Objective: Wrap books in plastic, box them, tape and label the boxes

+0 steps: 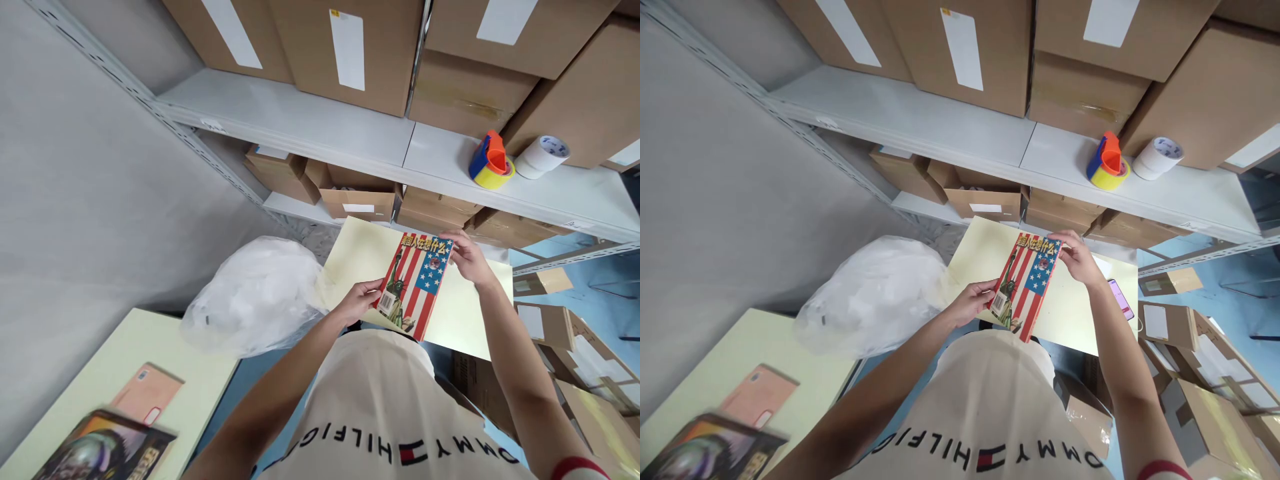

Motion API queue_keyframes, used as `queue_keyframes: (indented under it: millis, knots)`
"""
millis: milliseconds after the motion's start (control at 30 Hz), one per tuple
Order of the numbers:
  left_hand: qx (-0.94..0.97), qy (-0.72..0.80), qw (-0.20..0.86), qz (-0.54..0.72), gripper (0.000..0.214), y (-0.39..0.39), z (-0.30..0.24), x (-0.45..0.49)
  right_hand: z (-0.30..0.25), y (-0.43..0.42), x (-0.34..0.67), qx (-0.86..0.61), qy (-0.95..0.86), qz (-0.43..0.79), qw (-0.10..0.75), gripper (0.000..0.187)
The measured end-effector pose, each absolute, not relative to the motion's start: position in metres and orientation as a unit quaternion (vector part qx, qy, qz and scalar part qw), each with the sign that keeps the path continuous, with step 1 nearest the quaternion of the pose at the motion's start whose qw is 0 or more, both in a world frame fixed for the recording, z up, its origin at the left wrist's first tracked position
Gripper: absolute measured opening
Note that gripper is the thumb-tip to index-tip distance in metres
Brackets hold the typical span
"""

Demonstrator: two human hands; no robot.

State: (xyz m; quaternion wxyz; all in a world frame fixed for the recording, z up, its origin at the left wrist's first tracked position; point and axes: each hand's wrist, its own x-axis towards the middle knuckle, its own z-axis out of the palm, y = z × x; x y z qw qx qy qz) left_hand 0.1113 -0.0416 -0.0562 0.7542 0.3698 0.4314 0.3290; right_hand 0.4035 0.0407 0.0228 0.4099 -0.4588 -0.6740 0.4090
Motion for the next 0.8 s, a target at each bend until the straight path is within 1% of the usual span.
queue_keyframes:
  millis: [67,167,200,300,333,400,533,600,700,800]
  knots:
    - [0.364,0.442,0.747,0.338,0.079,-0.043,-0.059,0.113,0.037,0.048,0.402,-0.45,-0.716,0.376,0.378,0.032]
    - [0.388,0.419,0.754,0.324,0.077,-0.044,-0.057,0.114,0.049,0.053,0.394,-0.45,-0.732,0.378,0.344,0.037]
    - [0.396,0.401,0.763,0.316,0.08,-0.045,-0.054,0.114,0.05,0.053,0.391,-0.454,-0.729,0.384,0.338,0.039]
    - [0.398,0.359,0.782,0.318,0.099,-0.044,-0.044,0.109,0.05,0.055,0.385,-0.473,-0.722,0.378,0.333,0.041]
    - [0.401,0.355,0.78,0.325,0.102,-0.043,-0.039,0.106,0.049,0.055,0.384,-0.477,-0.722,0.376,0.331,0.04]
    - [0.438,0.365,0.752,0.331,0.095,-0.04,-0.03,0.101,0.049,0.055,0.381,-0.481,-0.719,0.385,0.32,0.038]
    - [0.573,0.467,0.598,0.31,0.056,-0.037,-0.018,0.102,0.048,0.055,0.375,-0.486,-0.716,0.396,0.306,0.035]
    - [0.601,0.515,0.531,0.303,0.043,-0.038,-0.018,0.109,0.045,0.055,0.374,-0.494,-0.704,0.397,0.319,0.034]
    - [0.585,0.544,0.506,0.324,0.04,-0.042,-0.023,0.121,0.038,0.057,0.385,-0.519,-0.663,0.411,0.348,0.036]
    - [0.52,0.544,0.555,0.356,0.047,-0.047,-0.029,0.129,0.027,0.055,0.408,-0.524,-0.618,0.476,0.342,0.041]
